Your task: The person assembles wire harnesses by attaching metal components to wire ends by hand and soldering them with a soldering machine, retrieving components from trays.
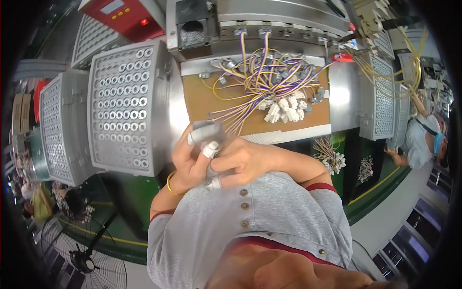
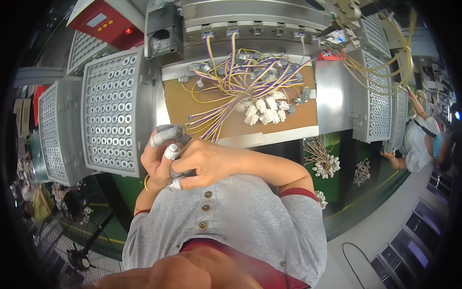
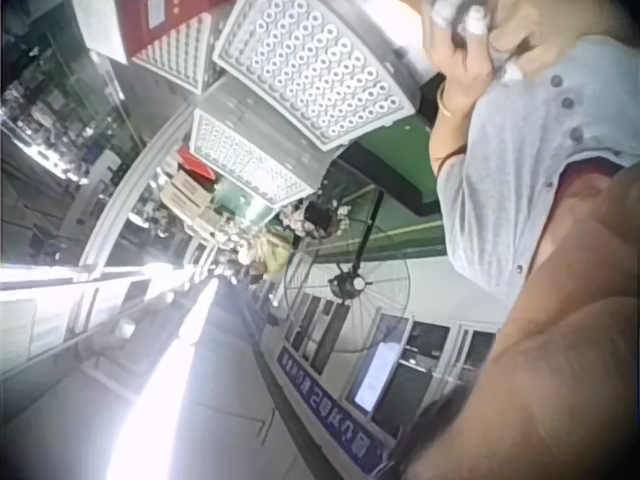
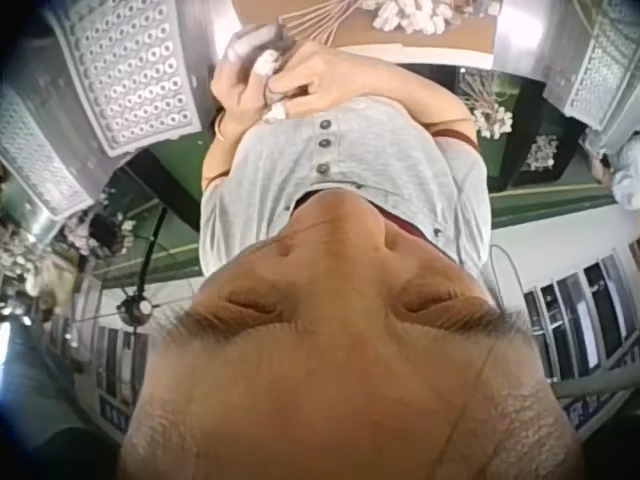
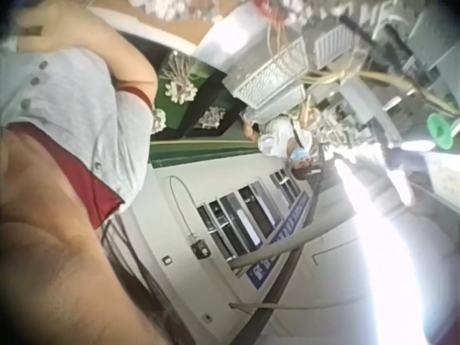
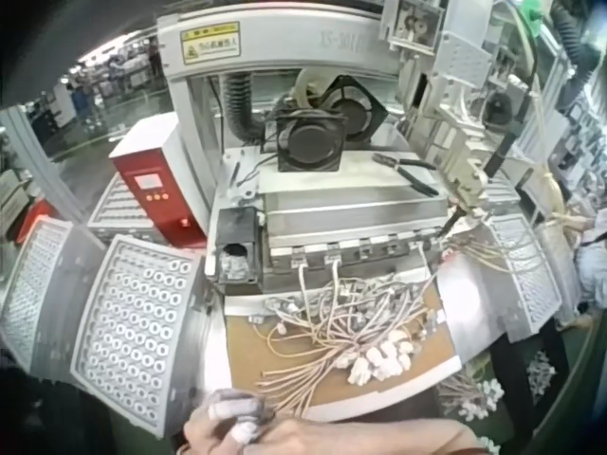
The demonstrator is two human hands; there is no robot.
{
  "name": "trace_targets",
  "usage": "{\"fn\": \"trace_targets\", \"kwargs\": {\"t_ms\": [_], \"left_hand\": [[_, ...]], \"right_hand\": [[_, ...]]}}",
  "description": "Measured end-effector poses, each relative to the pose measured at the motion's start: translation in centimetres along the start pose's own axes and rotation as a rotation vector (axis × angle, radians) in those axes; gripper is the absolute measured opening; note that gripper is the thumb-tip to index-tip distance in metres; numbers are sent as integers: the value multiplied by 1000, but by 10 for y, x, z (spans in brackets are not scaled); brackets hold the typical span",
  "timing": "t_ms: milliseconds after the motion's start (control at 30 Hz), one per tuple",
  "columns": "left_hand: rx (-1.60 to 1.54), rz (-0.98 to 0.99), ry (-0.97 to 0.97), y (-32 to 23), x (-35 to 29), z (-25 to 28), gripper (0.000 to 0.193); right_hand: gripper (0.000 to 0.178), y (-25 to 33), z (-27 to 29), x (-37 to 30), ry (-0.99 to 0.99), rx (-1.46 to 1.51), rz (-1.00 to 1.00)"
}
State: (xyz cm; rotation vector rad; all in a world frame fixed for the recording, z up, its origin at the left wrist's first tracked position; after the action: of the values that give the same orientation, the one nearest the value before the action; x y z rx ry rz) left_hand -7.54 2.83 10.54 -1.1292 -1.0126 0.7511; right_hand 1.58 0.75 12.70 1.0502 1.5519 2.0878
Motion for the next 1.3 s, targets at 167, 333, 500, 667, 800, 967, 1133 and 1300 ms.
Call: {"fn": "trace_targets", "kwargs": {"t_ms": [167,333,500,667,800,967,1133,1300], "left_hand": [[20,-61,-32,-6,-8,7,25],[125,79,-206,29,-11,29,23],[886,-212,75,79,9,-5,33],[949,-180,135,93,4,-10,33],[788,-228,-77,66,16,9,32],[819,-369,-22,32,40,12,16],[1283,108,-420,141,65,214,21],[1746,391,-498,157,87,239,36]], "right_hand": [[27,-2,-4,0,31,24,30],[17,-27,35,-7,-177,-449,-114],[12,-73,57,-29,-197,-821,-336],[18,-105,53,-36,-93,-905,-446],[14,-96,53,-26,-119,-801,-381],[9,-60,74,-18,-322,-654,-247],[12,-37,100,-40,-427,-567,-311],[15,-30,107,-55,-552,-446,-322]]}}
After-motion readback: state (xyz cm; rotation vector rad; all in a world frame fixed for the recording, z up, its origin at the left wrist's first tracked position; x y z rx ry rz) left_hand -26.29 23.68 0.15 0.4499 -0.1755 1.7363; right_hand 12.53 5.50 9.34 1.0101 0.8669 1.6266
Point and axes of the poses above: each hand's wrist, its own x-axis towards the middle knuckle, its own z-axis out of the back of the hand, y = z × x, the point moved 7 cm from there along x, towards the middle knuckle, and after that the axes turned 3 degrees about y, right-handed, at the moved point
